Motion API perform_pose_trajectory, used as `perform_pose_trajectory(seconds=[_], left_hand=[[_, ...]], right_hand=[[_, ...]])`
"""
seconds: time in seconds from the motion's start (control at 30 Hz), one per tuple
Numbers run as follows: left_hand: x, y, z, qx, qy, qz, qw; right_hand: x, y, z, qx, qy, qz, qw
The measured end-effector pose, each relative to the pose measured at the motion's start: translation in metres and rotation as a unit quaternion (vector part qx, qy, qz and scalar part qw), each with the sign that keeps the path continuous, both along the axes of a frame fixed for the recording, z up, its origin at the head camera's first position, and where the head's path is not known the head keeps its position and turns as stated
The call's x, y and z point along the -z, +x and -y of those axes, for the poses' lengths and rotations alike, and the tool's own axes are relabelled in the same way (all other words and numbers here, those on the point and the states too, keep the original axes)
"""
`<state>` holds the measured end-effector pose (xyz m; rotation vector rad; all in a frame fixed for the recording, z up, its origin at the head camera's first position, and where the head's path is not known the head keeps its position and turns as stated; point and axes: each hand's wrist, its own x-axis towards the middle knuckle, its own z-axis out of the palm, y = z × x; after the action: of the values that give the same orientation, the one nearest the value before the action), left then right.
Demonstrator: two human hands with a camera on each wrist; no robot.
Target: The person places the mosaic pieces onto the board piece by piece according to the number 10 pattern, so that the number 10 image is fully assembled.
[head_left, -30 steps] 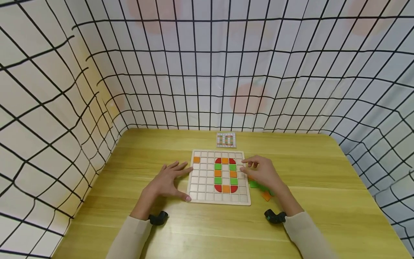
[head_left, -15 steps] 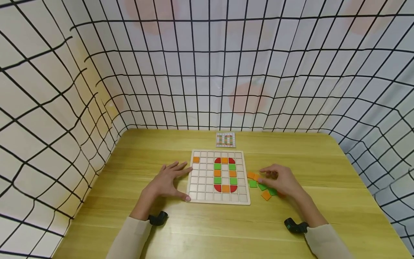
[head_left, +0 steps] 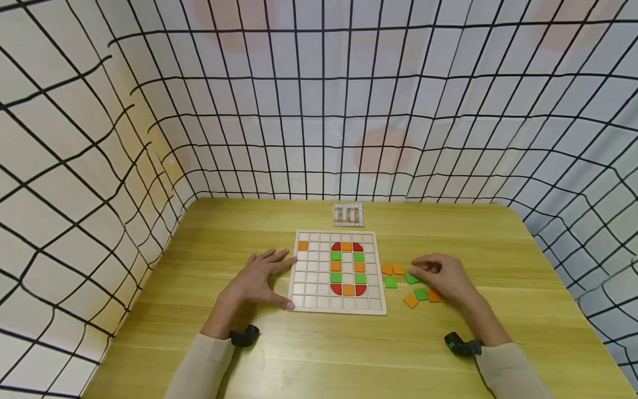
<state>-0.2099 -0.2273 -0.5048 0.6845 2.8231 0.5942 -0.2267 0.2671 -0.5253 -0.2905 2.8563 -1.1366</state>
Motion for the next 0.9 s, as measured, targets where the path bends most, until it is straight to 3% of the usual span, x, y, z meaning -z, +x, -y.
perform_pose_trajectory(seconds=[0.2, 0.4, 0.9], left_hand=[[-0.001, 0.0, -0.001, 0.001, -0.002, 0.003, 1.0], [-0.001, 0.001, 0.0, -0.002, -0.006, 0.009, 0.9999], [-0.002, 0.0, -0.001, 0.0, -0.003, 0.009, 1.0]], right_hand=[[0.001, 0.004, -0.005, -0.026, -0.02, 0.026, 0.9991], [0.002, 0.007, -0.007, -0.05, -0.025, 0.016, 0.9983], [0.006, 0.005, -0.011, -0.059, -0.01, -0.006, 0.9982]])
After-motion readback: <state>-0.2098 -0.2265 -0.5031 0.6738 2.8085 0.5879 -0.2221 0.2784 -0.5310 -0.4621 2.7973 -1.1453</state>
